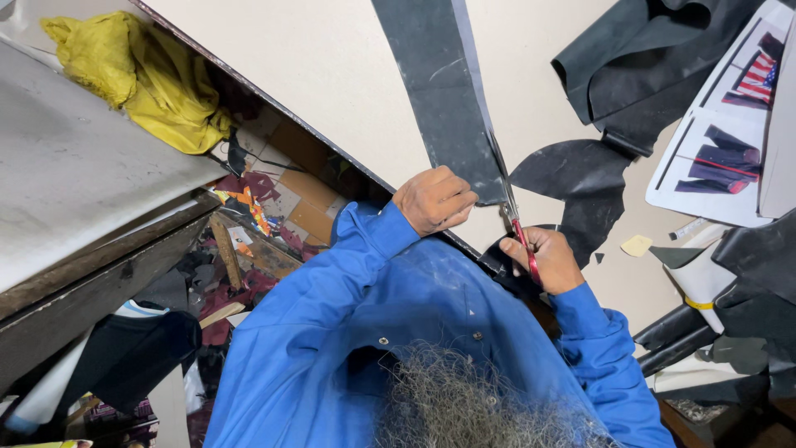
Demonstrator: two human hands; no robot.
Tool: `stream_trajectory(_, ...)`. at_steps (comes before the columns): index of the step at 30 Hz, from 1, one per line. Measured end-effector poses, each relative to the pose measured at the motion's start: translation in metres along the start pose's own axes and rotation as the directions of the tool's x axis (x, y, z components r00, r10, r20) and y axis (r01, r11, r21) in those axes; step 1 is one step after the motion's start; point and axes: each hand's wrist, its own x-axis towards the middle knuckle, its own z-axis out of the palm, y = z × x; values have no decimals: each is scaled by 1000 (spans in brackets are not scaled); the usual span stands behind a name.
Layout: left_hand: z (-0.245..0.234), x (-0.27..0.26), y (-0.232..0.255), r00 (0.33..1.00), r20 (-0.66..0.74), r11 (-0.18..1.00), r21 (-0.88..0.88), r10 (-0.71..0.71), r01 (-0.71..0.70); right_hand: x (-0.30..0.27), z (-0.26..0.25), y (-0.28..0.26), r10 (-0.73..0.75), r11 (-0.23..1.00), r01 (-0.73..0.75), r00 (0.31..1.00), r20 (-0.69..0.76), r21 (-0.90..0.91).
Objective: The person uses red-handled shears to cut a long strip from a large black leather sheet on a workbench. They repeatedly reposition the leather, trim the strip to a straight edge, and set aside the cut pieces.
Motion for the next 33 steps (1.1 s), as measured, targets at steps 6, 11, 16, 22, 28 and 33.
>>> stream_trajectory(6, 1, -1, 0, 1000, 10, 1000, 4, 9, -9, -7, 3, 2, 73, 995, -74, 997, 6, 64)
stream_trajectory(11, -2, -2, -1, 999, 17, 999, -6, 35, -35, 12, 2, -10, -44, 999, 44, 999, 21, -10)
stream_trajectory(16, -2, -2, -4, 998, 9, 998, -37, 57, -57, 29, 5, -23, -93, 996, 93, 995, 27, 16)
stream_trajectory(22, 1, -4, -4, 997, 11, 997, -18, 72, -71, 22, 6, -30, 35, 997, -34, 999, -1, 73)
stream_trajectory(28, -3, -3, -4, 994, 2, 994, -37, 107, -107, 44, 5, -45, -137, 979, 129, 990, 41, 159)
stream_trajectory(33, -5, -2, -7, 993, -3, 991, -55, 121, -121, 62, 2, -52, -59, 997, 57, 998, 33, 55)
